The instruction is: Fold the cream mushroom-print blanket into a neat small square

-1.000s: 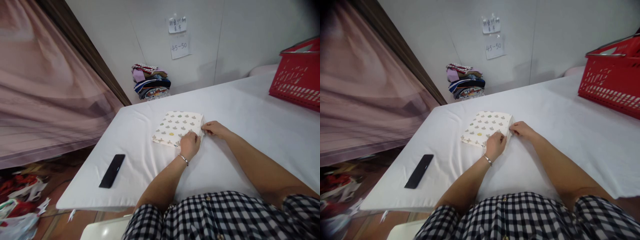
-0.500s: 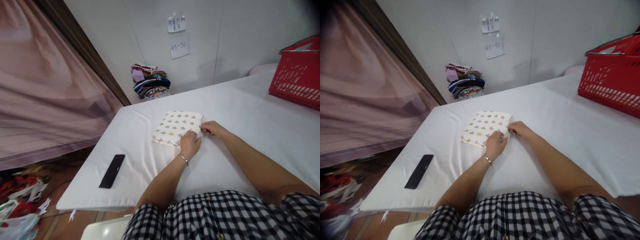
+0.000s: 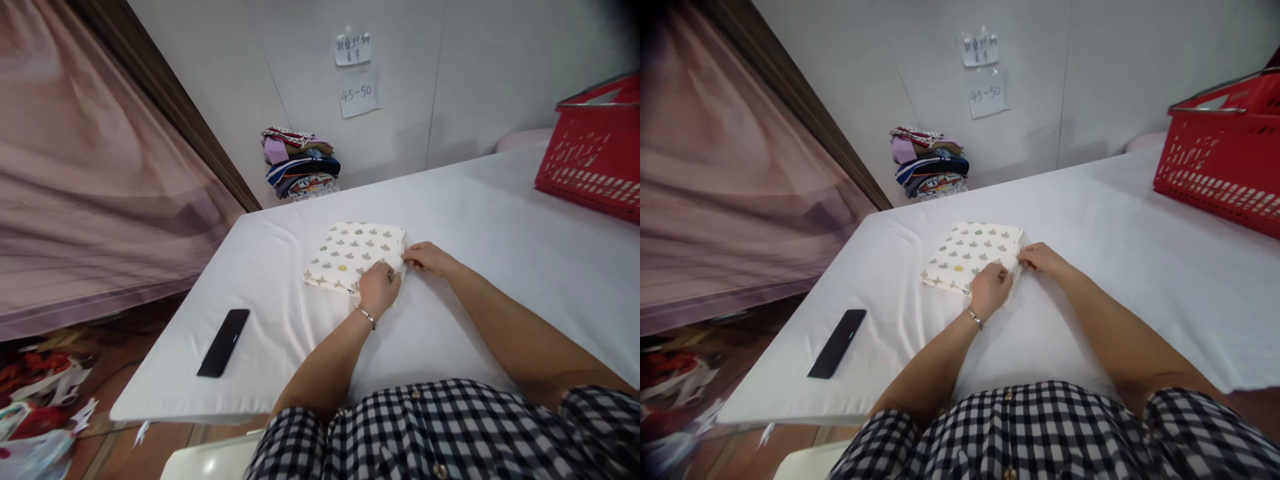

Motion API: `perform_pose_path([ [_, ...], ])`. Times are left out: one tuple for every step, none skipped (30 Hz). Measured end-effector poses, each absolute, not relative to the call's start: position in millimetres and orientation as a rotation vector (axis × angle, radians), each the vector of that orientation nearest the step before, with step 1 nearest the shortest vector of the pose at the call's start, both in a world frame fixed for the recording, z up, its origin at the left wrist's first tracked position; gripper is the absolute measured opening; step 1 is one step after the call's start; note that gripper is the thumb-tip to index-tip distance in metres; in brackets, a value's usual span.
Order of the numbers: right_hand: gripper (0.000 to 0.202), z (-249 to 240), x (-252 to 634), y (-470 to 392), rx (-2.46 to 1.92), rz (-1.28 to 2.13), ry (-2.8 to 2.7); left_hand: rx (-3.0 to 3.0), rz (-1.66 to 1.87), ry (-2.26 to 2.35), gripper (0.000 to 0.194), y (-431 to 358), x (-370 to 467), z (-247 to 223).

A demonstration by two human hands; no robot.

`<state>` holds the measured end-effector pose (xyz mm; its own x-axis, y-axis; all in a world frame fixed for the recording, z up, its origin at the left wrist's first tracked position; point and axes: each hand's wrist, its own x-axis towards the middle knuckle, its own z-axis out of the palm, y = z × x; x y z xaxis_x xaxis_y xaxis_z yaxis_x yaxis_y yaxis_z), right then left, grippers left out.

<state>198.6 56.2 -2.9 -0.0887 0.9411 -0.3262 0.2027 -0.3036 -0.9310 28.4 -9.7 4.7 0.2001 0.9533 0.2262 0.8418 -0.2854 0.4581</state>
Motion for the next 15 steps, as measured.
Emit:
perform_pose_path([
  [0.021, -3.5, 198.3, 56.2, -1.548, 1.441, -1.279, 2.243, 0.692, 1.713, 0.014, -9.8, 28.7, 4.7],
  [0.021, -4.0, 197.9, 56.1, -1.561, 1.437, -1.285, 2.248, 0.685, 1.714, 0.015, -9.9, 28.9, 4.7],
  [0.022, -4.1, 197.5, 56.0, -1.573, 1.435, -1.292, 2.255, 0.674, 1.717, 0.017, -9.9, 29.1, 4.8],
  [0.023, -3.9, 197.2, 55.8, -1.585, 1.432, -1.298, 2.262, 0.661, 1.721, 0.017, -9.8, 29.3, 5.0],
  [0.024, -3.5, 196.9, 55.5, -1.597, 1.427, -1.301, 2.269, 0.646, 1.726, 0.018, -9.8, 29.4, 5.1],
  [0.025, -2.9, 196.7, 55.1, -1.611, 1.421, -1.299, 2.275, 0.631, 1.731, 0.019, -9.8, 29.6, 5.3],
  [0.026, -2.1, 196.6, 54.7, -1.623, 1.418, -1.293, 2.282, 0.616, 1.735, 0.019, -9.8, 29.8, 5.4],
  [0.026, -1.3, 196.4, 54.3, -1.631, 1.414, -1.284, 2.290, 0.601, 1.736, 0.019, -9.8, 29.9, 5.6],
  [0.027, -0.5, 196.1, 53.9, -1.638, 1.410, -1.269, 2.300, 0.584, 1.736, 0.019, -9.8, 30.1, 5.8],
  [0.028, 0.2, 195.8, 53.5, -1.643, 1.406, -1.253, 2.309, 0.569, 1.737, 0.018, -9.9, 30.3, 6.0],
  [0.028, 0.7, 195.2, 53.2, -1.644, 1.403, -1.238, 2.317, 0.555, 1.739, 0.017, -10.0, 30.6, 6.3],
  [0.029, 1.0, 194.5, 53.0, -1.647, 1.397, -1.225, 2.323, 0.545, 1.743, 0.015, -10.2, 30.8, 6.5],
  [0.030, 0.9, 193.6, 52.9, -1.648, 1.390, -1.214, 2.328, 0.541, 1.751, 0.013, -10.3, 31.1, 6.8],
  [0.031, 0.4, 192.7, 53.0, -1.646, 1.384, -1.204, 2.332, 0.540, 1.758, 0.012, -10.6, 31.3, 7.1],
  [0.031, -0.4, 191.7, 53.4, -1.635, 1.377, -1.195, 2.337, 0.541, 1.764, 0.012, -10.8, 31.4, 7.4],
])
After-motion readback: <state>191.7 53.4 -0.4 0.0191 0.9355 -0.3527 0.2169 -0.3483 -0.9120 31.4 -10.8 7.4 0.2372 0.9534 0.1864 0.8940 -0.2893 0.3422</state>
